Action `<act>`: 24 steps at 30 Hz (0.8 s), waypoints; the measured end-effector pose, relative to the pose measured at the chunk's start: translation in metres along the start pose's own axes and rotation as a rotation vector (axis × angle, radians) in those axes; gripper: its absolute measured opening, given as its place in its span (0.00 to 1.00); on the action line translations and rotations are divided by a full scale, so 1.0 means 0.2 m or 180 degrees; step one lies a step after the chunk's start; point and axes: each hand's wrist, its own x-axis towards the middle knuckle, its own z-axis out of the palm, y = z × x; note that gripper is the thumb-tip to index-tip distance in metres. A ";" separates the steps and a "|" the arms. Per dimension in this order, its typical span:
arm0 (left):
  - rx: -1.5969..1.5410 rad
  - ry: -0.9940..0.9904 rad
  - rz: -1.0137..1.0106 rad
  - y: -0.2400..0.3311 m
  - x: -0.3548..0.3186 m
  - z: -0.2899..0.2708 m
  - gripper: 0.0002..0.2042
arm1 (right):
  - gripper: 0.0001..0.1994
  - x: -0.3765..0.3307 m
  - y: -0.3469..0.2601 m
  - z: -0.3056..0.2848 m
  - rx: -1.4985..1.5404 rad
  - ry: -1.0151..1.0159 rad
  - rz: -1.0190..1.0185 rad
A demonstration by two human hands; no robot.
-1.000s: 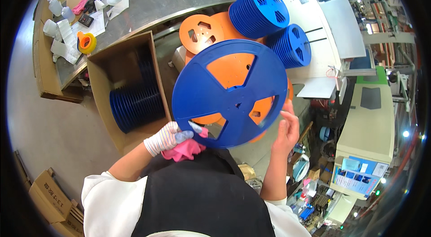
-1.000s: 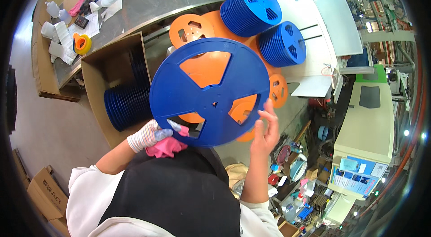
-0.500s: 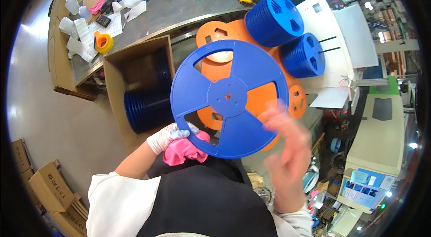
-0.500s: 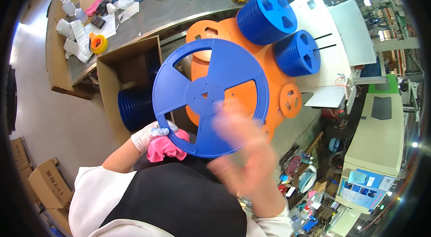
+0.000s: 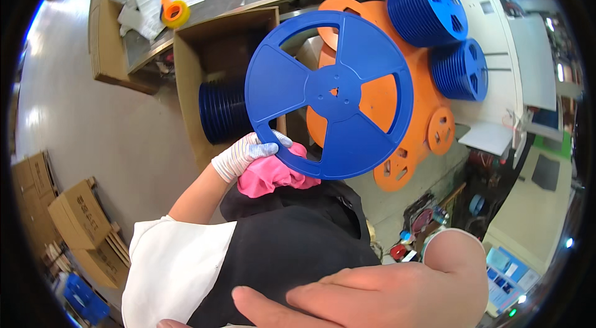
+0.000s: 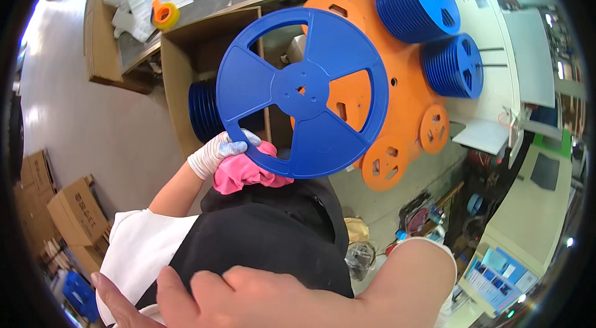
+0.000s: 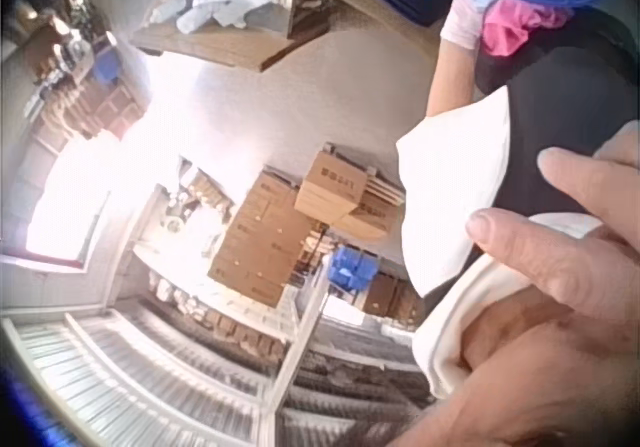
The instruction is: The person wipes the surfaces of blue plastic spools with a pink cloth, then places each spool into a cardboard box. The person repeats this process for multiple spools.
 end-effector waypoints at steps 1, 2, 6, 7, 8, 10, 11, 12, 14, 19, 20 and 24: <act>-0.0113 0.0030 -0.0016 0.00 -0.01 -0.02 0.17 | 0.33 0.02 -0.02 0.01 -0.0177 -0.0189 -0.0191; -0.0195 0.0043 -0.0039 0.00 -0.02 -0.03 0.18 | 0.35 0.01 -0.03 0.01 -0.0392 -0.0361 -0.0321; -0.0067 -0.0023 0.0076 0.00 -0.06 -0.12 0.18 | 0.38 0.03 -0.06 0.14 -0.0104 0.0055 -0.0092; 0.0069 0.0212 0.0038 0.00 -0.08 -0.13 0.18 | 0.38 0.06 -0.07 0.21 0.0259 0.0366 0.0052; 0.0049 0.0211 0.0030 0.00 -0.08 -0.15 0.17 | 0.35 0.04 -0.05 0.23 0.0226 0.0408 0.0007; 0.0059 0.0238 0.0072 -0.01 -0.10 -0.18 0.16 | 0.29 -0.03 0.01 0.25 0.0158 0.0492 -0.0082; 0.0022 0.0227 0.0086 0.00 -0.12 -0.19 0.18 | 0.27 -0.06 0.02 0.25 0.0065 0.0727 0.0005; 0.0095 0.0375 0.0024 0.01 -0.15 -0.20 0.19 | 0.26 -0.10 0.03 0.26 -0.0023 0.0959 0.0099; 0.0049 0.0718 -0.0039 0.03 -0.23 -0.24 0.19 | 0.17 -0.26 0.10 0.06 0.0723 -0.0640 0.1513; -0.0204 0.1718 0.0086 -0.02 -0.39 -0.47 0.10 | 0.29 -0.63 0.49 0.49 0.1251 0.0909 0.3388; 0.0092 0.1986 0.0011 -0.06 -0.36 -0.53 0.09 | 0.28 -0.70 0.52 0.59 0.1392 0.0852 0.3603; 0.1793 0.2864 -0.0097 -0.28 -0.05 -0.82 0.04 | 0.27 -0.93 0.57 0.90 0.1748 0.0730 0.4126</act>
